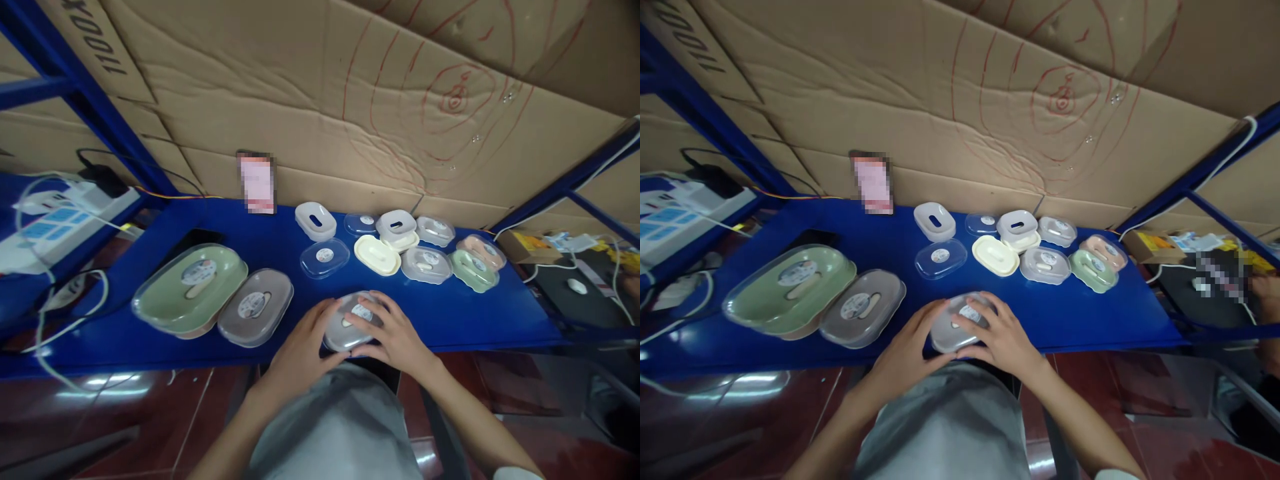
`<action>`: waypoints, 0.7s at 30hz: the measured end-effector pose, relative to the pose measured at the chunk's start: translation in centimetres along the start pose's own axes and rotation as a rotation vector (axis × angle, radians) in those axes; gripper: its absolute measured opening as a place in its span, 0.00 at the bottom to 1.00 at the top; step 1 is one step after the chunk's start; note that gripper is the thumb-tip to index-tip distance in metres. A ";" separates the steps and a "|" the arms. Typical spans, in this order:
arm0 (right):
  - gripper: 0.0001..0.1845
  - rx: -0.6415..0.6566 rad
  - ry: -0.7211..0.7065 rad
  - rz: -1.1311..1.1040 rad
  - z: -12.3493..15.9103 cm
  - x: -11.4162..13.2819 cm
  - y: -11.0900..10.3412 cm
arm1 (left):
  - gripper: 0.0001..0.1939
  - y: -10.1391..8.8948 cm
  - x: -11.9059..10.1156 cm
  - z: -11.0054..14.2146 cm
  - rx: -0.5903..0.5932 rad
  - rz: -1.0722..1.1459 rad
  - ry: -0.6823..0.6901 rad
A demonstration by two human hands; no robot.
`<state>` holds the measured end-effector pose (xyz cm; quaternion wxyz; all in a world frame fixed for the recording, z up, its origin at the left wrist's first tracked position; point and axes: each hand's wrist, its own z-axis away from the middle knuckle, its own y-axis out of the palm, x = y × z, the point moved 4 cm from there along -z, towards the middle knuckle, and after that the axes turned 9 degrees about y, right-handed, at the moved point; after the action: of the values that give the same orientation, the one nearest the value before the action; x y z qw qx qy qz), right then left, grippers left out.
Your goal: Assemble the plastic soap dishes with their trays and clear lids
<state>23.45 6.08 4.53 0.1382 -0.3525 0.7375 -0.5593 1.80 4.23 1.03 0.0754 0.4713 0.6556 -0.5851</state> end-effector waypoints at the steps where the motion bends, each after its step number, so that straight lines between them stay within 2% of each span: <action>1: 0.40 -0.002 -0.005 -0.006 -0.1 -0.3 0.0 | 0.45 0.0 0.0 0.0 0.002 0.005 0.006; 6: 0.39 0.017 0.000 -0.034 -0.1 -0.6 0.5 | 0.47 -0.3 0.0 -0.1 -0.008 0.025 0.017; 12: 0.41 0.137 -0.024 -0.036 0.1 -0.4 0.2 | 0.47 -0.6 -0.5 0.0 -0.020 0.012 0.041; 14: 0.44 0.104 -0.051 -0.059 -0.4 -1.0 -0.5 | 0.47 -0.6 -0.6 0.3 -0.059 -0.003 0.026; 17: 0.46 -0.075 -0.006 -0.102 -3.1 -2.3 -2.1 | 0.43 -0.8 -0.7 0.8 -0.253 -0.026 0.050; 19: 0.44 -0.181 0.074 -0.102 -6.4 -2.9 -2.6 | 0.38 -1.0 -0.8 1.2 -0.410 -0.053 0.083; 21: 0.41 -0.181 0.126 -0.085 -10.9 -2.9 -2.0 | 0.34 -0.8 -0.8 1.3 -0.455 -0.099 0.098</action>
<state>19.71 15.70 9.46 0.0354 -0.3588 0.7766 -0.5166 1.09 2.84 1.72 0.1190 0.4372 0.7958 -0.4017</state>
